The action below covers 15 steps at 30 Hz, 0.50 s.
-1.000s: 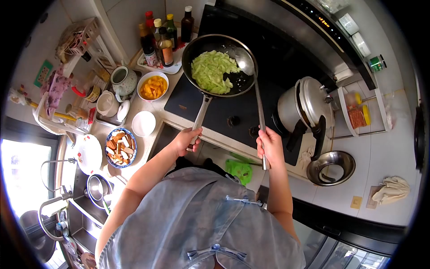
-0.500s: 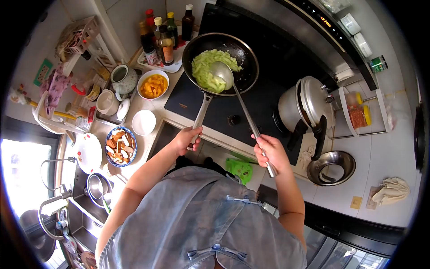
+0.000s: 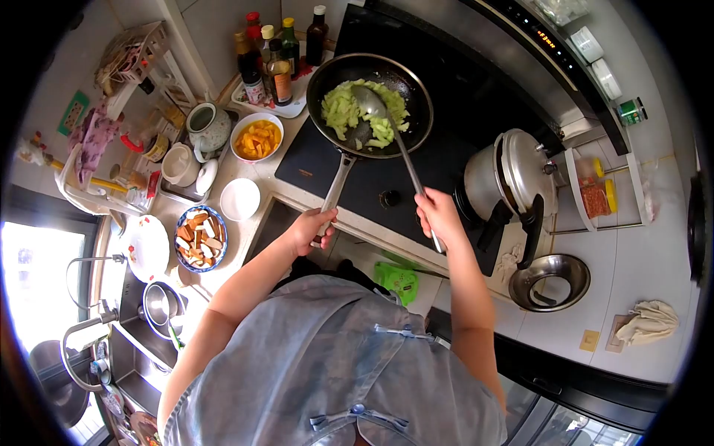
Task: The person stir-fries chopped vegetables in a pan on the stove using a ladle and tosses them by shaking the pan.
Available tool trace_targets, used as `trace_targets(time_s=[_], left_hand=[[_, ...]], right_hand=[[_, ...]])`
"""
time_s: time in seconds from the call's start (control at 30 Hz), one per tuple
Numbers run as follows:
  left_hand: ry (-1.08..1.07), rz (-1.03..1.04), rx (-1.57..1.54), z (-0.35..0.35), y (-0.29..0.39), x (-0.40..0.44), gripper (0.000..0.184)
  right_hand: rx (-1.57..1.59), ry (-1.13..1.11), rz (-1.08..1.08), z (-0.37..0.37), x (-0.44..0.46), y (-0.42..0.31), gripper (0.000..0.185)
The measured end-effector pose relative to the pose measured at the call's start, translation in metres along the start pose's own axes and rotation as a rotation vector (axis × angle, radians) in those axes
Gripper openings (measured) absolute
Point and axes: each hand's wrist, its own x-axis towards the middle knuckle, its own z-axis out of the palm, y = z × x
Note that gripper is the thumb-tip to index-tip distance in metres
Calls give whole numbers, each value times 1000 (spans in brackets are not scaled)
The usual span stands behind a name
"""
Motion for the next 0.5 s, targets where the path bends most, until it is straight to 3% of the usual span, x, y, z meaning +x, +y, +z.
trace_targets(time_s=[0.13, 0.4, 0.5], left_hand=[[1, 3, 13, -2, -2, 2, 28], [16, -5, 5, 0, 1, 0, 28], [9, -3, 9, 0, -1, 0, 28]], right_hand=[[48, 113, -77, 18, 12, -10, 13], [115, -189, 158, 2, -45, -29, 15], [20, -104, 107, 2, -28, -12, 15]])
